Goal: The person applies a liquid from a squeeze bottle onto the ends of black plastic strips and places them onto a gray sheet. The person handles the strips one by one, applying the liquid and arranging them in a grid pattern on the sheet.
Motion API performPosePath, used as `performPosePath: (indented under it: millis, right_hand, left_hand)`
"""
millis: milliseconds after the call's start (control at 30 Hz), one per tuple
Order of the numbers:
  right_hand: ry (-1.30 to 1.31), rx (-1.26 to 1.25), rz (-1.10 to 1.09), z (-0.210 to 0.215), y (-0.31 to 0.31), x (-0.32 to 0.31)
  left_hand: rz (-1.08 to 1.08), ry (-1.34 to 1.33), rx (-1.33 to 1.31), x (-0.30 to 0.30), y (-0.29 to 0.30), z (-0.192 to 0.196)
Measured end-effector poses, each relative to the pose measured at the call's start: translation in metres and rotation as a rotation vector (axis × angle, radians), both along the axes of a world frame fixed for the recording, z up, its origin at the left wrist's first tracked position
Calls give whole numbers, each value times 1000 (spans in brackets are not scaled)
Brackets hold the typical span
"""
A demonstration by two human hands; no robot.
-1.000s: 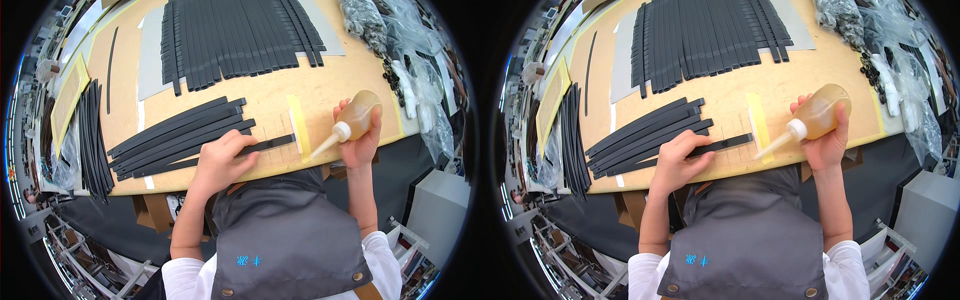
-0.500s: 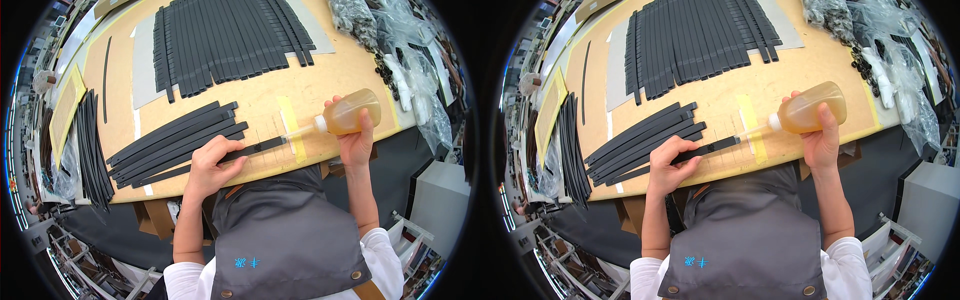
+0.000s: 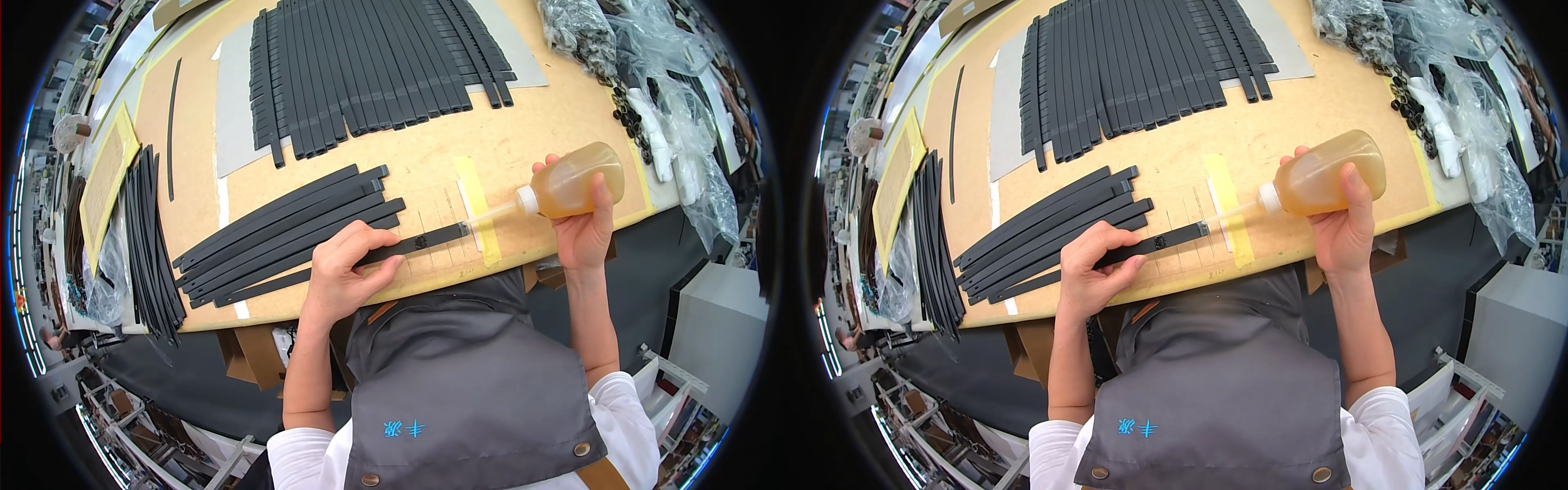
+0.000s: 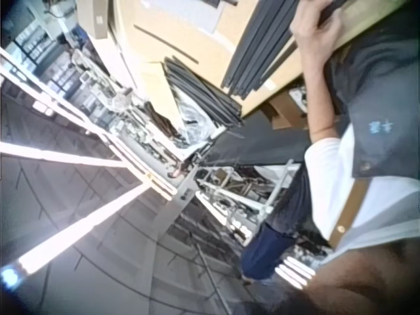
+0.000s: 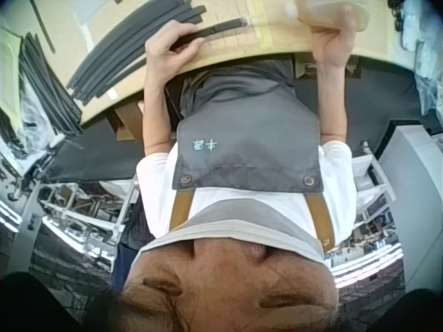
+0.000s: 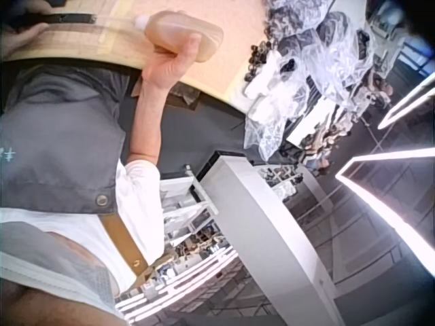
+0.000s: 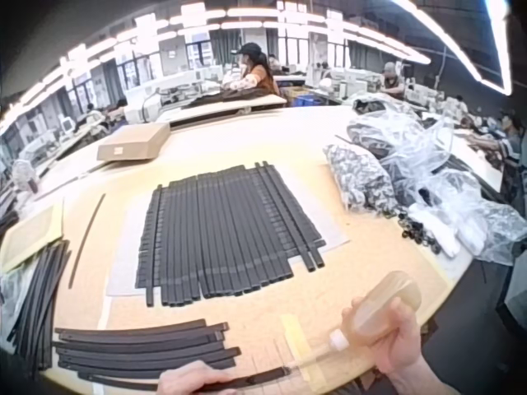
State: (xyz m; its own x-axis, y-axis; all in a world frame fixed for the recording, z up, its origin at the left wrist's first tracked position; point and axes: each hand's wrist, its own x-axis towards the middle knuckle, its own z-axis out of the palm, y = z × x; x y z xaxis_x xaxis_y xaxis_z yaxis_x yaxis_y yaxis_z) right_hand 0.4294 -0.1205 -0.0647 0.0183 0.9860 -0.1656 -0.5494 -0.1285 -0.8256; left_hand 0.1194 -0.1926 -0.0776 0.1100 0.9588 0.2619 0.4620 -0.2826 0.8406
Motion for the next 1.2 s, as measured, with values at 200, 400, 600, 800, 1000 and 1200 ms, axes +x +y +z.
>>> performPosePath:
  millis: [200, 400, 600, 800, 1000, 1200]
  right_hand:
    - [-38, 15, 63, -3, -2, 6]
    - [200, -50, 31, -21, 3, 20]
    - [354, 64, 20, -27, 15, 17]
    - [402, 57, 87, -16, 11, 16]
    - [437, 95, 77, -31, 11, 27]
    - [446, 35, 55, -37, 15, 33]
  left_hand:
    - [10, -14, -4, 3, -1, 1]
    - [-28, -2, -91, 1, -1, 6]
    - [26, 3, -81, -29, 8, 61]
    - [351, -882, 445, -82, 4, 155]
    - [711, -1008, 369, -78, -37, 82]
    - [807, -889, 275, -68, -73, 3]
